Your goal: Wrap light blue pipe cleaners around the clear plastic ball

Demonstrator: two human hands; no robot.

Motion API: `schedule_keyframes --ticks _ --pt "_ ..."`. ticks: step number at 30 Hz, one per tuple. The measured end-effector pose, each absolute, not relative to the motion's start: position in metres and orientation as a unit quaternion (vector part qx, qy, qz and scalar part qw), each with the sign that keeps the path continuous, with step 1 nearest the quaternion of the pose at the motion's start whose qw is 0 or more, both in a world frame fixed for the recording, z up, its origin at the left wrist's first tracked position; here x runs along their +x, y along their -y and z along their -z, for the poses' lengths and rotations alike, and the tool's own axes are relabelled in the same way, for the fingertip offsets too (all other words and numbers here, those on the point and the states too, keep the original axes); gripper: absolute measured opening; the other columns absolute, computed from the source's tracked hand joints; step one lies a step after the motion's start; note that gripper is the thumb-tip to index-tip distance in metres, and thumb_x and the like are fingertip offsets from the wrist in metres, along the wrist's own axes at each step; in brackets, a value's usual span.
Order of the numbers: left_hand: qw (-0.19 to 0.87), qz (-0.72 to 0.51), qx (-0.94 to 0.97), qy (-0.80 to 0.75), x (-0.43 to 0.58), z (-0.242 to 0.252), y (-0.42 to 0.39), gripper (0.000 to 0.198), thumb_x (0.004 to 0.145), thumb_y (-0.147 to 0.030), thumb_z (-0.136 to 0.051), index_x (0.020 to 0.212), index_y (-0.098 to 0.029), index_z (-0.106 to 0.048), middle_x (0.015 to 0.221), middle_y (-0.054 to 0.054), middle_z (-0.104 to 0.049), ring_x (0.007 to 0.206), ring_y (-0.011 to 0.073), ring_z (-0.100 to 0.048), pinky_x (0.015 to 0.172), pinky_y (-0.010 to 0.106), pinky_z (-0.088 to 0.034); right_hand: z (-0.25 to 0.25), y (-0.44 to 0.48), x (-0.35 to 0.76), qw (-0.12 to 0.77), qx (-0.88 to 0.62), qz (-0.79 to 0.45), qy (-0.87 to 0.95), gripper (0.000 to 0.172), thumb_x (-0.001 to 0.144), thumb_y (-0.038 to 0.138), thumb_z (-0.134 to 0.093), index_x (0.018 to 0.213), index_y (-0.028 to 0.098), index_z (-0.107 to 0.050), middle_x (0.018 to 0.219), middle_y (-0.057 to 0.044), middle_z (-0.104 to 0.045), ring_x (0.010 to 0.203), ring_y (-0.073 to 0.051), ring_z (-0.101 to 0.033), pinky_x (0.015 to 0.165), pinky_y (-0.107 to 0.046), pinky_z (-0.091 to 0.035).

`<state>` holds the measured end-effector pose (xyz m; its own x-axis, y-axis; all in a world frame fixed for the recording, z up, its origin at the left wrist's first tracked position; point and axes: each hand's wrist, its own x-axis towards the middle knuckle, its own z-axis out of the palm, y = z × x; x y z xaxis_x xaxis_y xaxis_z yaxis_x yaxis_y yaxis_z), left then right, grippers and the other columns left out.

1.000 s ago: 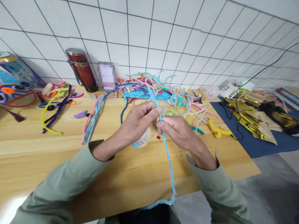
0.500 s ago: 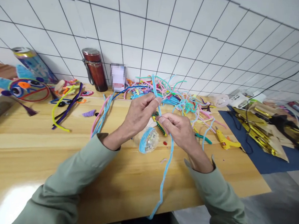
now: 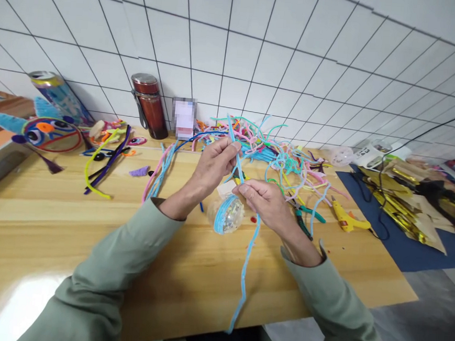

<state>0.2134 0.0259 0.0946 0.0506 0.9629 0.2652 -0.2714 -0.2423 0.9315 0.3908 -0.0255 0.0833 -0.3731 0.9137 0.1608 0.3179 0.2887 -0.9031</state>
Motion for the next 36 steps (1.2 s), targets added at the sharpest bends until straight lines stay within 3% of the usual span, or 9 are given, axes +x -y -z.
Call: schedule_keyframes --ticks 5,12,19,26,30,36 --pt "0.551 -0.588 0.494 -0.327 0.211 -0.091 -0.031 0.042 0.093 -0.039 -0.078 0.067 -0.019 -0.052 0.058 -0.006 -0.050 0.044 0.0036 -0.035 0.043 0.018 -0.026 -0.087 0.023 0.393 0.351 -0.431 -0.386 0.736 0.037 0.101 0.044 -0.060 0.090 0.017 -0.083 0.058 0.004 -0.048 0.057 -0.012 -0.045 0.056 -0.028 -0.031" --pt "0.572 -0.585 0.480 -0.316 0.204 -0.090 -0.040 0.042 0.092 -0.045 -0.080 0.071 -0.020 -0.054 0.059 -0.006 -0.054 0.042 0.0037 -0.037 0.042 0.019 -0.025 -0.084 0.018 0.397 0.336 -0.456 -0.437 0.699 0.043 0.100 0.052 -0.059 0.098 0.016 -0.081 0.055 0.007 -0.042 0.050 -0.011 -0.037 0.050 -0.028 -0.024" --pt "0.551 -0.629 0.463 -0.293 0.202 -0.088 -0.041 0.040 0.089 -0.045 -0.082 0.072 -0.020 -0.055 0.059 -0.007 -0.054 0.043 0.0040 -0.037 0.043 0.021 -0.029 -0.085 0.020 0.394 0.360 -0.439 -0.381 0.730 0.040 0.102 0.049 -0.059 0.093 0.017 -0.081 0.058 0.005 -0.046 0.055 -0.013 -0.043 0.055 -0.028 -0.029" --pt "0.615 -0.540 0.513 -0.258 0.199 -0.088 -0.039 0.051 0.080 -0.061 -0.091 0.078 -0.019 -0.062 0.059 -0.006 -0.056 0.043 0.0043 -0.040 0.042 0.020 -0.029 -0.078 0.014 0.403 0.380 -0.452 -0.410 0.695 0.045 0.103 0.056 -0.060 0.102 0.016 -0.082 0.053 0.008 -0.038 0.048 -0.011 -0.034 0.049 -0.028 -0.022" --pt "0.620 -0.487 0.560 -0.256 0.199 -0.086 -0.038 0.050 0.079 -0.056 -0.095 0.076 -0.019 -0.063 0.052 -0.009 -0.051 0.043 0.0044 -0.042 0.044 0.019 -0.030 -0.076 0.011 0.404 0.377 -0.449 -0.420 0.693 0.044 0.102 0.055 -0.061 0.100 0.016 -0.081 0.052 0.008 -0.038 0.047 -0.011 -0.033 0.048 -0.027 -0.022" --pt "0.595 -0.505 0.565 -0.270 0.204 -0.087 -0.037 0.054 0.070 -0.058 -0.100 0.071 -0.018 -0.064 0.051 -0.008 -0.053 0.040 0.0039 -0.040 0.041 0.020 -0.027 -0.079 0.014 0.398 0.372 -0.436 -0.447 0.687 0.046 0.101 0.057 -0.062 0.099 0.015 -0.080 0.051 0.009 -0.039 0.046 -0.010 -0.032 0.048 -0.028 -0.020"
